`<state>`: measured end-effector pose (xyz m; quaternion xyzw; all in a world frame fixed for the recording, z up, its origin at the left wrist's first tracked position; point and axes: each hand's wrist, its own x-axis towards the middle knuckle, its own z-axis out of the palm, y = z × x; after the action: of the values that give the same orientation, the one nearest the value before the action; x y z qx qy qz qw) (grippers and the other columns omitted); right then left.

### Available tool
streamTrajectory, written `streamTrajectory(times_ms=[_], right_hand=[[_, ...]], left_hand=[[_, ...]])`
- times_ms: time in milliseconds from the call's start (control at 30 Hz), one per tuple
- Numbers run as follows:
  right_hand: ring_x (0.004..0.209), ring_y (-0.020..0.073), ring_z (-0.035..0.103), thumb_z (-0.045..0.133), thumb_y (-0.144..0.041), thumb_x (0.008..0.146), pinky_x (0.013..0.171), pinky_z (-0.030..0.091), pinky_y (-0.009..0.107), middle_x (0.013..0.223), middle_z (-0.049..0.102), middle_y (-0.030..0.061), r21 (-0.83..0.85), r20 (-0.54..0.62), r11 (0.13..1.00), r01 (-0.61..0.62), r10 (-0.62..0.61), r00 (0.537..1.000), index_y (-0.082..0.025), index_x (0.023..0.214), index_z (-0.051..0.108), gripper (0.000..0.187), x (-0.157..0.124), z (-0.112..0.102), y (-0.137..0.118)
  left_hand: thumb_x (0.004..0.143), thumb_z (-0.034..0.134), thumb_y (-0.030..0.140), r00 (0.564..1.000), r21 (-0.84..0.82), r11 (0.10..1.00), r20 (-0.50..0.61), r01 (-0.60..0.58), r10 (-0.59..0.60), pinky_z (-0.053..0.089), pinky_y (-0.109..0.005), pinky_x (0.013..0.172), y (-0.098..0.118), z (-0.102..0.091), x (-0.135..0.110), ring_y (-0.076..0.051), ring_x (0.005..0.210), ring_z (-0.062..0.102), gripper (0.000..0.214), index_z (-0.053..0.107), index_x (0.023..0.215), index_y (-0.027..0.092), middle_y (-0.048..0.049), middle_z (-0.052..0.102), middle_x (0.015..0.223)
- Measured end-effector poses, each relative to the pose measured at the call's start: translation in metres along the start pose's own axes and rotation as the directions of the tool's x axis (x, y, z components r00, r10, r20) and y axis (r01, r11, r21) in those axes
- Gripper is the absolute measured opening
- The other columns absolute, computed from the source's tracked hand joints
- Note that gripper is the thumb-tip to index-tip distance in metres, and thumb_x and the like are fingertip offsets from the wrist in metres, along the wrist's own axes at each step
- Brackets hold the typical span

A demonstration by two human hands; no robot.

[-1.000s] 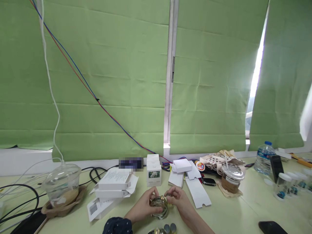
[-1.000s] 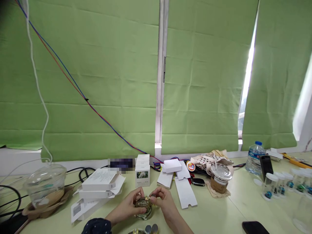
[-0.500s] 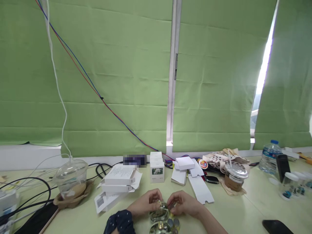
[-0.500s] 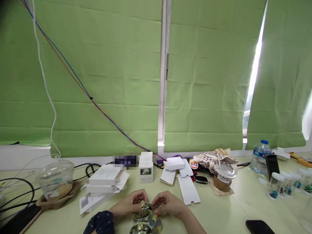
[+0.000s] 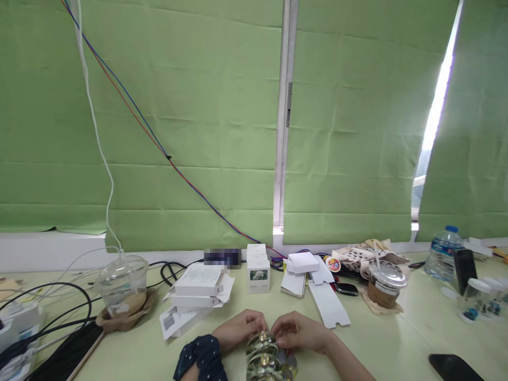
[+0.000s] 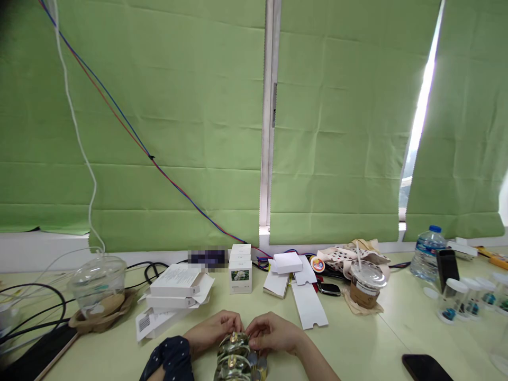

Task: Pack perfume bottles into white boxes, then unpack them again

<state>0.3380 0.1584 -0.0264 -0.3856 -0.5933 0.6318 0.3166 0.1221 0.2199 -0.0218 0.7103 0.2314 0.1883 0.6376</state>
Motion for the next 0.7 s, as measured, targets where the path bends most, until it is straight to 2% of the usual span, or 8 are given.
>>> streamTrajectory(times_ms=[167, 333, 400, 567, 700], right_hand=[[0.066, 0.0128, 0.056, 0.083, -0.048, 0.056, 0.056, 0.045, 0.023, 0.078, 0.065, -0.0003, -0.069, 0.040, 0.997, -0.015, 0.018, 0.999, -0.019, 0.090, 0.073, 0.046, -0.002, 0.001, -0.001], [0.079, 0.0166, 0.058, 0.082, -0.049, 0.059, 0.062, 0.048, 0.024, 0.084, 0.066, 0.0016, -0.141, 0.093, 0.989, 0.041, -0.028, 0.995, -0.020, 0.095, 0.072, 0.047, -0.007, -0.001, -0.006], [0.076, 0.0159, 0.059, 0.078, -0.053, 0.062, 0.059, 0.048, 0.023, 0.083, 0.066, 0.0016, -0.146, 0.085, 0.989, 0.021, -0.009, 0.996, -0.020, 0.097, 0.071, 0.049, -0.009, 0.000, -0.010], [0.063, 0.0156, 0.057, 0.060, -0.071, 0.069, 0.040, 0.042, 0.022, 0.075, 0.064, 0.0027, -0.201, -0.129, 0.979, 0.015, -0.042, 0.991, -0.017, 0.080, 0.065, 0.055, -0.001, 0.008, -0.007], [0.039, 0.0099, 0.042, 0.049, -0.077, 0.072, 0.033, 0.033, 0.023, 0.057, 0.055, -0.0032, -0.220, -0.306, 0.975, 0.008, -0.076, 0.949, -0.020, 0.070, 0.053, 0.057, 0.014, 0.019, 0.005]], left_hand=[[0.058, 0.063, 0.079, 0.999, -0.002, 1.000, 0.042, 0.025, -0.025, 0.029, -0.026, 0.063, 0.000, 0.001, 0.000, -0.013, 0.062, 0.042, 0.063, 0.063, 0.067, 0.016, 0.0019, 0.055, 0.066], [0.055, 0.069, 0.075, 0.996, -0.020, 0.999, 0.075, 0.051, -0.049, 0.031, -0.026, 0.063, 0.002, 0.001, -0.003, -0.013, 0.064, 0.044, 0.061, 0.063, 0.069, 0.016, 0.0019, 0.057, 0.068], [0.056, 0.069, 0.074, 0.997, -0.026, 0.998, 0.064, 0.051, -0.049, 0.031, -0.025, 0.063, 0.003, 0.002, -0.004, -0.013, 0.064, 0.044, 0.061, 0.063, 0.070, 0.015, 0.0024, 0.056, 0.067], [0.070, 0.055, 0.075, 0.998, -0.054, 0.998, -0.061, 0.027, -0.030, 0.028, -0.025, 0.061, 0.003, 0.013, 0.005, -0.012, 0.061, 0.040, 0.059, 0.056, 0.067, 0.017, 0.0040, 0.052, 0.065], [0.072, 0.045, 0.080, 0.990, -0.064, 0.997, -0.132, 0.037, -0.045, 0.025, -0.026, 0.057, 0.000, 0.024, 0.013, -0.011, 0.054, 0.035, 0.062, 0.049, 0.060, 0.019, 0.0050, 0.048, 0.058]])
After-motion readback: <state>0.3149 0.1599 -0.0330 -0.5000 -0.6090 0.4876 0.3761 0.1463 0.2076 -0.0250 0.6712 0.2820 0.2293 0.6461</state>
